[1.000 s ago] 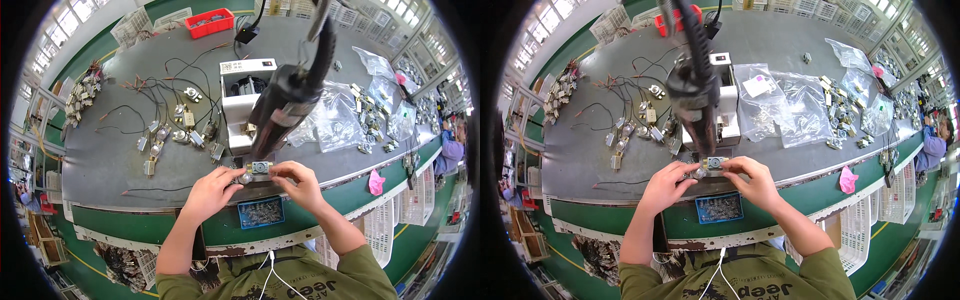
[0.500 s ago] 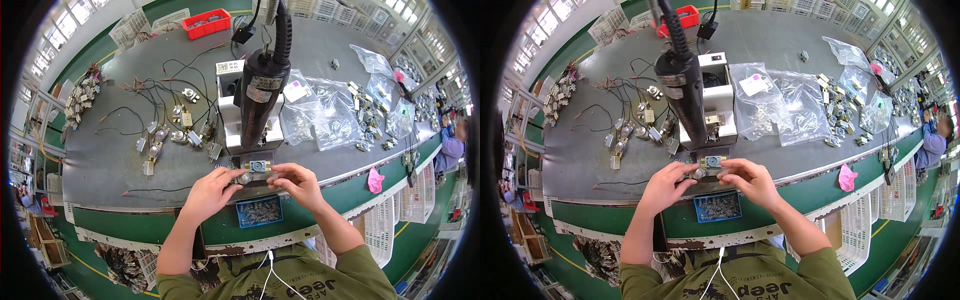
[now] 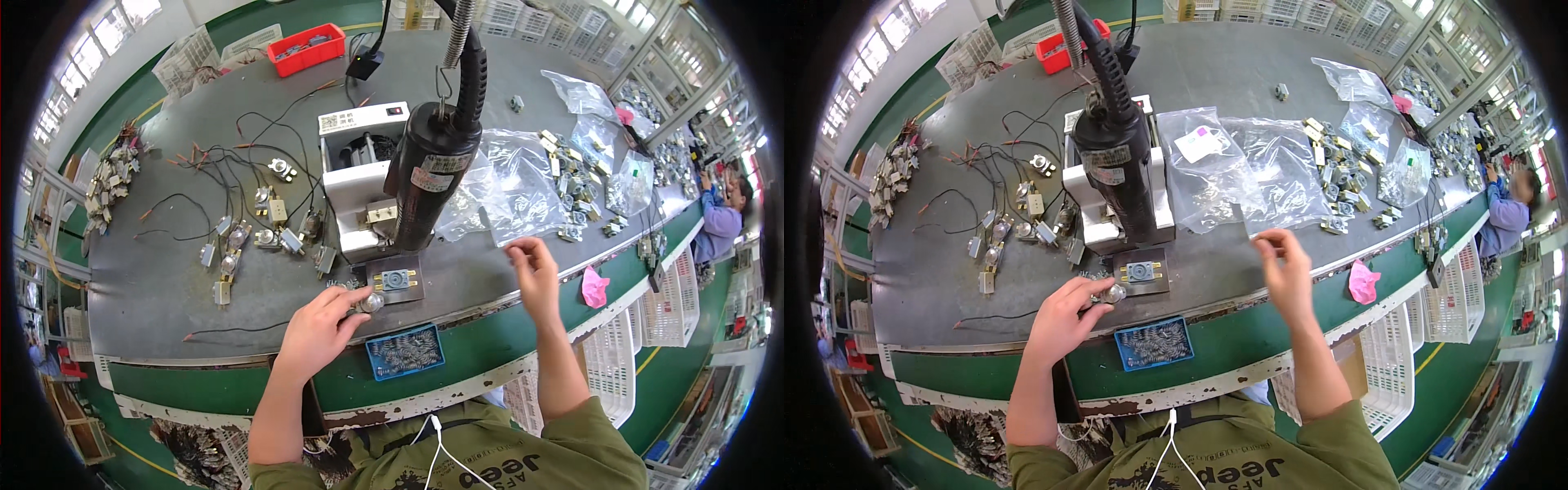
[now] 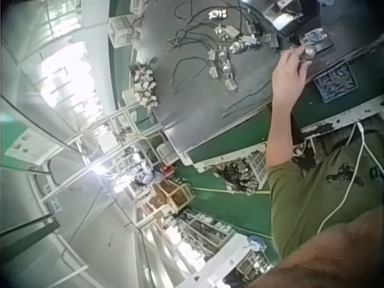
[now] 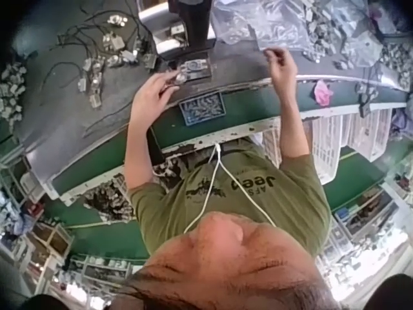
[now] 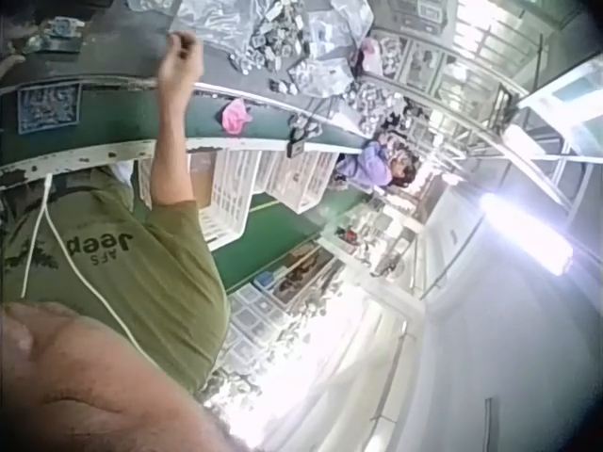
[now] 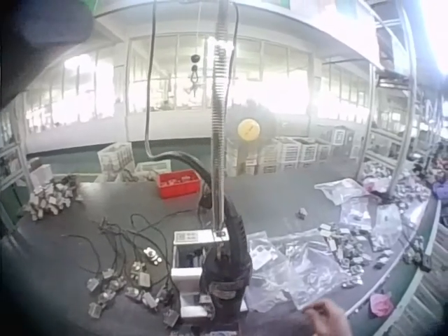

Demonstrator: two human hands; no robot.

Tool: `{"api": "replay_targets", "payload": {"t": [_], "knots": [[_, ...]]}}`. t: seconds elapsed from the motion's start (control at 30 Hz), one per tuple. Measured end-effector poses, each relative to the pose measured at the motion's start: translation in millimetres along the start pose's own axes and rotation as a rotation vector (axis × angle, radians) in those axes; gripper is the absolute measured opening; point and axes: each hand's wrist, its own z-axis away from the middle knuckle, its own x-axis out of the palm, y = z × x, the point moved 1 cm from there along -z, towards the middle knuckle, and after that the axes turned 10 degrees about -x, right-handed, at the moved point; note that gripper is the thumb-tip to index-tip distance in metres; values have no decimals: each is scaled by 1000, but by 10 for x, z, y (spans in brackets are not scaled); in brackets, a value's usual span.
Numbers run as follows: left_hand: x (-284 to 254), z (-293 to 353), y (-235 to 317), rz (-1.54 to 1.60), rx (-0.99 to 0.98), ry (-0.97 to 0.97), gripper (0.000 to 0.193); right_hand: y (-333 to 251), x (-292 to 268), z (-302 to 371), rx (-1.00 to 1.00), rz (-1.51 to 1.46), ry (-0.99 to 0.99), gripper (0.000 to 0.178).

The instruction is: The person is assembling small electronic components using a powered tool at a factory workstation.

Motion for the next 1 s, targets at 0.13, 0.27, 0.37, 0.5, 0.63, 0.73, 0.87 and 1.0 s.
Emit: {"api": "replay_targets", "payload": {"t": [0.13, 0.27, 0.37, 0.5, 0.63, 0.73, 0.87, 1.0], "knots": [[-7, -3, 23, 1, -12, -8, 39, 339, -393, -36, 94, 356, 35, 13], [20, -20, 35, -14, -1, -8, 40, 413, -366, -131, -179, 577, 36, 17], [34, -16, 61, -1, -22, -16, 40, 470, -325, -187, -256, 575, 77, 19], [29, -22, 90, 3, -48, -36, 40, 516, -317, -244, -260, 552, 95, 20], [6, -13, 107, 1, -50, -32, 40, 490, -286, -292, -203, 531, 27, 19], [29, -24, 95, -3, -33, -32, 39, 480, -274, -288, -213, 531, -26, 20], [41, -27, 92, -10, -3, -21, 37, 490, -188, -292, -331, 634, -5, 23], [35, -27, 98, -7, -11, -24, 37, 569, -157, -333, -311, 655, -8, 25]]}}
